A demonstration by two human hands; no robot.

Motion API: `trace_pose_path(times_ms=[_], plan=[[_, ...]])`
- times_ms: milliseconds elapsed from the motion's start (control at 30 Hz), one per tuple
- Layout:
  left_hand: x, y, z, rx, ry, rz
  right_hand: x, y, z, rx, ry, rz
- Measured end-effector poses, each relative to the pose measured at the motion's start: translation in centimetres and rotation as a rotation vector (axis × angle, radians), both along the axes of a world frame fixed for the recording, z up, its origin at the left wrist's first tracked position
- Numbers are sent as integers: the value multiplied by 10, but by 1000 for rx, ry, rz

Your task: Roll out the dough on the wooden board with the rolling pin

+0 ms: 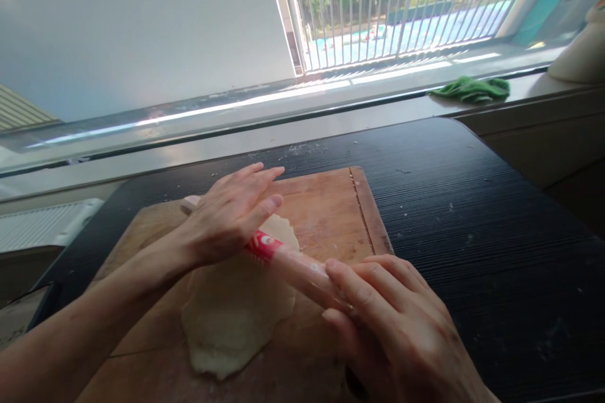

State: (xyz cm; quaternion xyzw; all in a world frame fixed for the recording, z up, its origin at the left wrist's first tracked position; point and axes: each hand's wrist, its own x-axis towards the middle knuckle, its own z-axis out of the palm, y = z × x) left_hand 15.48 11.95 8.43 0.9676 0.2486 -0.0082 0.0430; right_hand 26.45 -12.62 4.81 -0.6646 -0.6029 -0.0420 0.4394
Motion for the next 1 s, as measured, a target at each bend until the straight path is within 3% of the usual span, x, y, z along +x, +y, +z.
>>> trace_pose_path(times_ms=[167, 267, 367, 533, 633, 833, 1000], plan=[[61, 17, -10, -34, 64, 30, 3, -2, -3, -31, 14, -89], [71, 20, -12, -15, 51, 20, 2, -3, -4, -52, -2, -113], [49, 14, -9, -17, 46, 52, -1, -5, -3, -31, -19, -78], [-13, -10, -3, 35, 19, 63, -4, -7, 2, -64, -21, 37], [-23, -14, -1, 69, 15, 70, -3, -6, 3, -64, -12, 68], [29, 7, -6, -9, 34, 97, 0, -5, -4, -54, 11, -30], [62, 15, -10, 39, 40, 57, -3, -8, -6, -79, -30, -104]])
